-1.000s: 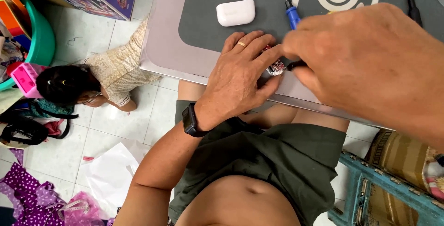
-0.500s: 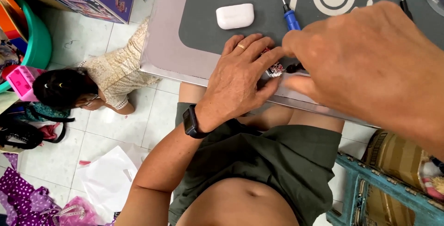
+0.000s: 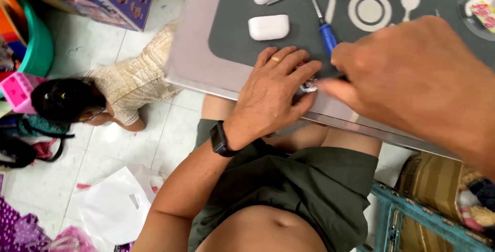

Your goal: Repairing a small circuit board by fastening it into a plastic housing using a precision screwdriver.

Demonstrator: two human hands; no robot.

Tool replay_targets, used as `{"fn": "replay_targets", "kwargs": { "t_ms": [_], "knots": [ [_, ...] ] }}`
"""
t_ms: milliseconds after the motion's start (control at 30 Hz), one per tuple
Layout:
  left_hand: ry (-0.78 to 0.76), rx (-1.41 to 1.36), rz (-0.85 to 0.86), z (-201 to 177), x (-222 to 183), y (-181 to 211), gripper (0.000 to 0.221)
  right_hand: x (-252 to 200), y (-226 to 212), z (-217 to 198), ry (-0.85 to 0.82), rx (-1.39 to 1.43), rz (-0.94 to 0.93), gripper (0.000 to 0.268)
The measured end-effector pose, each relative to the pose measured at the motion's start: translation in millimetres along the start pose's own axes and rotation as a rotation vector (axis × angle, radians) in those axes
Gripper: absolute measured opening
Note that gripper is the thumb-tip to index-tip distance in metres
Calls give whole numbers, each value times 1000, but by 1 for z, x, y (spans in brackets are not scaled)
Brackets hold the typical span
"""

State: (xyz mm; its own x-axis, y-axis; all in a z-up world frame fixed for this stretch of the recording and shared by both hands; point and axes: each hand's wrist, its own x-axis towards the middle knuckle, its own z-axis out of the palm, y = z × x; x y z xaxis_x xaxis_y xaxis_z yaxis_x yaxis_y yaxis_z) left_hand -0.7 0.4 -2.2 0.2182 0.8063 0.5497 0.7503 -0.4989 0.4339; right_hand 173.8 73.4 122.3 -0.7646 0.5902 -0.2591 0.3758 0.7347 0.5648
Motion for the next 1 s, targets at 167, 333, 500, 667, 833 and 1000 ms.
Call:
{"fn": "replay_targets", "kwargs": {
  "t_ms": [167,333,500,667,833,1000],
  "knots": [
    [-11,14,-20,7,-5,-4,41,-6,-6,24,-63,-143,95,45],
    [20,13,11,6,-9,-4,35,-4,-4,62,85,-62,73,45],
    [11,22,28,10,-11,-5,34,-7,-7,55,-87,-178,41,42],
    [-22,21,0,4,-6,-3,42,-9,-4,16,-70,-62,97,35],
    [-42,23,-4,3,-5,-3,52,-4,-3,6,-92,-78,58,41],
    [-19,29,4,3,-6,-1,51,0,2,2,-92,38,45,48]
  ]
}}
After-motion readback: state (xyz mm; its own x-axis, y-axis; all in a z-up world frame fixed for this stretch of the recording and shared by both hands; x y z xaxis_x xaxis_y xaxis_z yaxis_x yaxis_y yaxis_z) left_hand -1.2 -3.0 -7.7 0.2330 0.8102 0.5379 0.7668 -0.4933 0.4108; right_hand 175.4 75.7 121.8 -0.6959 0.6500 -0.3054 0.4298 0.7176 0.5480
